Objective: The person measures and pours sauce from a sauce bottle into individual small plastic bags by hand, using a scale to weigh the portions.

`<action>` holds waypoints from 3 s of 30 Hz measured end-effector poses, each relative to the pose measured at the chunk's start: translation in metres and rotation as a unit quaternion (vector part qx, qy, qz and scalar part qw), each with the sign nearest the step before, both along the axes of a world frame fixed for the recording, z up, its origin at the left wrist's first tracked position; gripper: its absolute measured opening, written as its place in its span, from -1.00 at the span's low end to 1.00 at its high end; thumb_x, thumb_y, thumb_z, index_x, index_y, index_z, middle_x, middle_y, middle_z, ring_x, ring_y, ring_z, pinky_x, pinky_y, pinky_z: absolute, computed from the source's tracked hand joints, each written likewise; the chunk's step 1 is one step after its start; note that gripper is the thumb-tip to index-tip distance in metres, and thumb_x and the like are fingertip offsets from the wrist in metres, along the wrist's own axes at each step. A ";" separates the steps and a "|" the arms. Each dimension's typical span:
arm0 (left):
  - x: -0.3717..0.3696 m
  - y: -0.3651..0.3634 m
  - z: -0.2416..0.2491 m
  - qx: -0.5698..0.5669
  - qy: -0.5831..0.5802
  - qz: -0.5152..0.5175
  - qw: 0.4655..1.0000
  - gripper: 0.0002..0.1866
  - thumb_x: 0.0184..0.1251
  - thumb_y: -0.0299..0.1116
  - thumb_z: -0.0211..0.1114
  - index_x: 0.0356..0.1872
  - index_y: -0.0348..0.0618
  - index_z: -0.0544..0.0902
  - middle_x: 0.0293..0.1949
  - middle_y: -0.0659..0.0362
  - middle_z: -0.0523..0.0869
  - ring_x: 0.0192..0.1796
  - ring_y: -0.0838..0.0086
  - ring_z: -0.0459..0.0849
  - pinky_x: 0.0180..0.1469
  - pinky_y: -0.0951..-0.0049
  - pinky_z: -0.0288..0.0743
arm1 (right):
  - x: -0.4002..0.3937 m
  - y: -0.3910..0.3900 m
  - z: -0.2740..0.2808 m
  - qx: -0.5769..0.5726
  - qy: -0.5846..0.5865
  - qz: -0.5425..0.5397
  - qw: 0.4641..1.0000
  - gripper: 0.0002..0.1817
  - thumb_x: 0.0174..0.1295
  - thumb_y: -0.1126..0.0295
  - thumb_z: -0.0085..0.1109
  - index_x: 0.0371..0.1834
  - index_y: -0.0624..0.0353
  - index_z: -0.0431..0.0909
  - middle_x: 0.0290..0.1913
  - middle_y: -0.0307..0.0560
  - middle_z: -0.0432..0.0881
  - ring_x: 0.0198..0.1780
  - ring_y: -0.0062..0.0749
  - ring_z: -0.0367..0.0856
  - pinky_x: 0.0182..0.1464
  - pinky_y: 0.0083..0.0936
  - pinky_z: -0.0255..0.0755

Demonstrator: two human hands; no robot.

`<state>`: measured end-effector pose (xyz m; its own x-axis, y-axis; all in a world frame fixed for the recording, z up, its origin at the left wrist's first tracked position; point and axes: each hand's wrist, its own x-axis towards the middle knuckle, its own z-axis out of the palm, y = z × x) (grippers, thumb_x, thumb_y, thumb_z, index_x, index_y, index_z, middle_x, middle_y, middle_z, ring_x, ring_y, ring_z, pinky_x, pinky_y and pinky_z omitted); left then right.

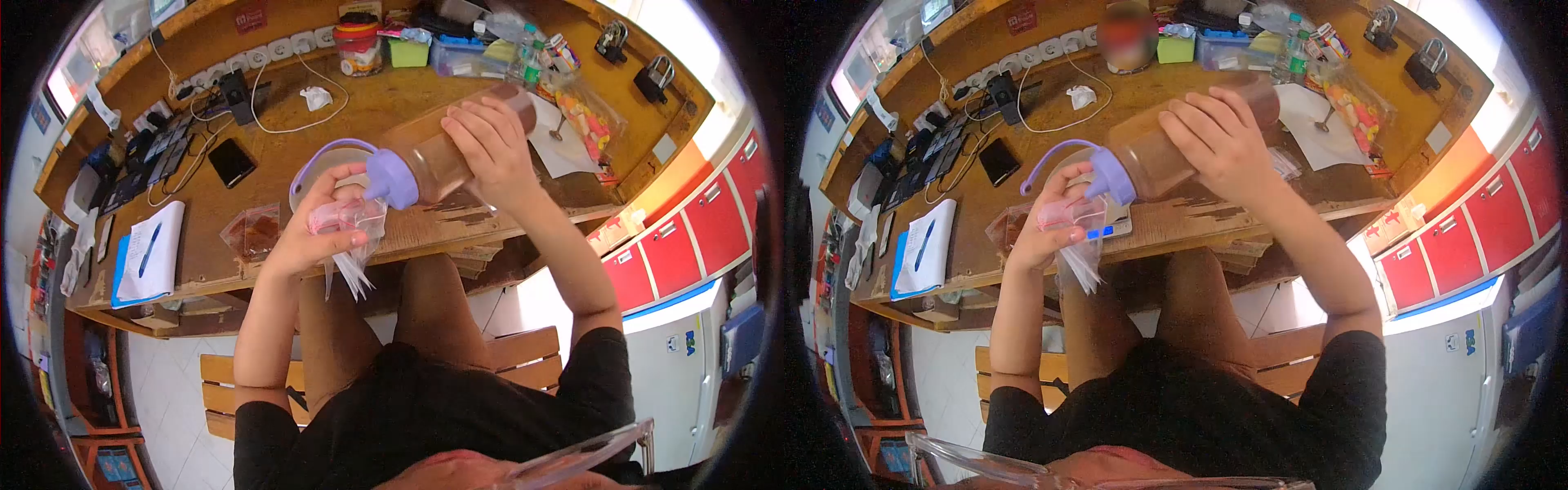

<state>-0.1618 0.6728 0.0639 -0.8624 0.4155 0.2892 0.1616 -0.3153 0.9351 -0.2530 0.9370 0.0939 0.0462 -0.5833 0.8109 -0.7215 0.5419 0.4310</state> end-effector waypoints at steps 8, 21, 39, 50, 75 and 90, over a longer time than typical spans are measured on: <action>-0.009 0.012 -0.004 0.067 -0.044 -0.020 0.997 -0.11 -0.11 -0.34 0.52 0.31 -0.17 0.24 0.01 0.13 0.56 0.06 0.39 0.57 0.13 0.38 0.44 | 0.009 0.007 0.058 0.122 0.114 0.002 0.986 -0.65 -0.02 0.41 0.11 -0.09 0.15 0.53 -0.04 -0.16 0.59 0.05 -0.29 0.54 0.15 -0.20 0.40; -0.028 0.003 -0.008 0.113 -0.060 0.002 0.992 -0.13 -0.10 -0.34 0.48 0.31 -0.22 0.25 0.10 0.03 0.52 0.07 0.35 0.57 0.14 0.36 0.43 | -0.011 0.001 0.054 0.131 0.064 0.005 0.989 -0.52 -0.14 0.40 0.22 -0.04 0.24 0.52 -0.03 -0.05 0.58 0.03 -0.18 0.53 0.16 -0.19 0.40; -0.058 -0.014 0.006 -0.369 0.193 0.181 0.891 -0.30 0.04 -0.45 0.33 0.30 -0.21 0.35 0.19 0.07 0.50 0.06 0.46 0.56 0.07 0.49 0.41 | -0.054 -0.013 -0.050 -0.316 -0.529 0.156 0.772 -0.07 -0.16 0.00 0.54 0.18 0.37 0.29 0.17 0.16 0.46 0.25 -0.08 0.41 0.28 -0.24 0.25; 0.009 0.005 0.012 -0.056 0.063 0.056 0.995 -0.22 0.16 -0.49 0.32 0.40 -0.24 0.12 0.28 0.05 0.36 0.11 0.42 0.52 0.18 0.42 0.38 | 0.062 -0.075 -0.021 -0.113 -0.380 0.255 0.882 -0.64 -0.03 0.45 0.36 -0.10 0.17 0.58 -0.03 -0.01 0.57 -0.04 -0.06 0.51 0.04 -0.25 0.40; 0.086 0.039 -0.066 -0.442 0.311 0.346 0.767 -0.85 -0.18 -0.48 0.37 -0.51 -0.17 0.58 -0.48 0.16 0.56 -0.39 0.21 0.50 -0.30 0.30 0.41 | 0.128 -0.053 -0.107 -0.118 -0.687 0.200 0.688 -0.88 0.04 0.52 0.28 -0.41 0.30 0.54 -0.42 -0.01 0.52 -0.42 -0.21 0.54 -0.37 -0.40 0.41; 0.065 0.051 -0.024 -0.386 0.369 0.284 0.797 -0.63 -0.10 -0.43 0.41 -0.17 -0.17 0.60 -0.22 0.10 0.64 -0.26 0.17 0.54 -0.17 0.26 0.44 | 0.114 -0.039 -0.074 -0.066 -0.497 0.092 0.860 -0.73 -0.08 0.53 0.32 -0.23 0.23 0.60 0.40 0.18 0.17 0.25 0.14 0.29 0.23 -0.16 0.30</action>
